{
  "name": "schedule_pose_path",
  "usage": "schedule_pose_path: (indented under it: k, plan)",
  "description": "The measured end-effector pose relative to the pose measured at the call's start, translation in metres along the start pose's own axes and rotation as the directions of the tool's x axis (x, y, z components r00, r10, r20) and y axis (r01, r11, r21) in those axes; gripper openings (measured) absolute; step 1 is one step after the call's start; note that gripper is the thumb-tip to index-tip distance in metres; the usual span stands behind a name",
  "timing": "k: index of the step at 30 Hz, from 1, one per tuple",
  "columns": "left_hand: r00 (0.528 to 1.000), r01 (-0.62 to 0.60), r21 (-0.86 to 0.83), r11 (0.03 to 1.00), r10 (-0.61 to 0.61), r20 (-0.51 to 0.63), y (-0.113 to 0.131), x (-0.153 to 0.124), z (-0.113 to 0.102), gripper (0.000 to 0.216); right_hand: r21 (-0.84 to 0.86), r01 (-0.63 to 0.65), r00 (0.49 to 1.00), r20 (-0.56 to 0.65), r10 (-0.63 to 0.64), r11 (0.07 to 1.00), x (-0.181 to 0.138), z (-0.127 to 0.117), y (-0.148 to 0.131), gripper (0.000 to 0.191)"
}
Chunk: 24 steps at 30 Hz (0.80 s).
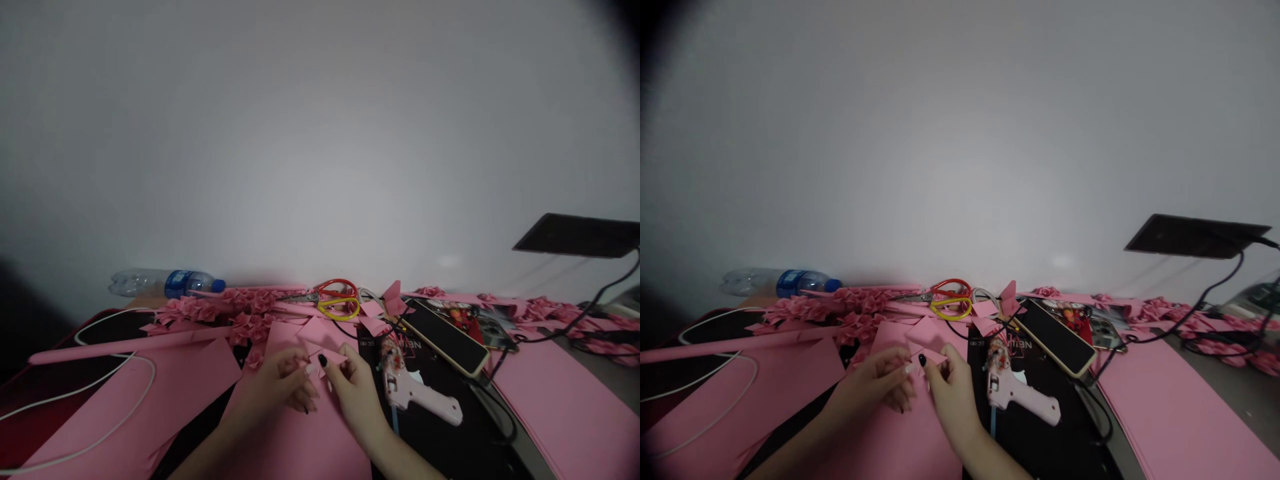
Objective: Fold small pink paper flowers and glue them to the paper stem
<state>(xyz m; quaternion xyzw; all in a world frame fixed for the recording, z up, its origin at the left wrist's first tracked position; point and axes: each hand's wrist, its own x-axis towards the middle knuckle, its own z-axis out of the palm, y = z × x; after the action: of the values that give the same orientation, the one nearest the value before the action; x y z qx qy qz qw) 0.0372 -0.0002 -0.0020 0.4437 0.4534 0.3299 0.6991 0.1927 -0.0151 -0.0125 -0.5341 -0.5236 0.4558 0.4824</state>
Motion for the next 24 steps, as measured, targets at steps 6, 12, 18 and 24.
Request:
schedule_pose_path:
  k: [6, 12, 18, 24]
  plan:
    - [0.998, 0.053, -0.194, 0.979, -0.056, -0.013, -0.003, -0.001, -0.004, 0.061, -0.164, 0.111, 0.993, -0.020, -0.116, 0.980, -0.003, -0.001, -0.002, 0.031]
    - [0.994, 0.063, -0.231, 0.971, -0.081, -0.068, -0.002, 0.000, -0.003, 0.049, -0.172, 0.228, 0.974, 0.052, -0.222, 0.958, -0.006, -0.003, -0.008, 0.012]
    - [0.994, 0.016, -0.261, 0.965, -0.044, -0.099, -0.002, 0.001, -0.007, 0.036, -0.063, 0.242, 0.968, 0.092, -0.235, 0.968, -0.004, -0.003, -0.012, 0.006]
    - [1.000, 0.021, -0.139, 0.990, -0.021, -0.002, -0.008, 0.003, -0.013, 0.039, -0.038, 0.202, 0.977, 0.075, -0.199, 0.979, -0.002, -0.003, -0.010, 0.024]
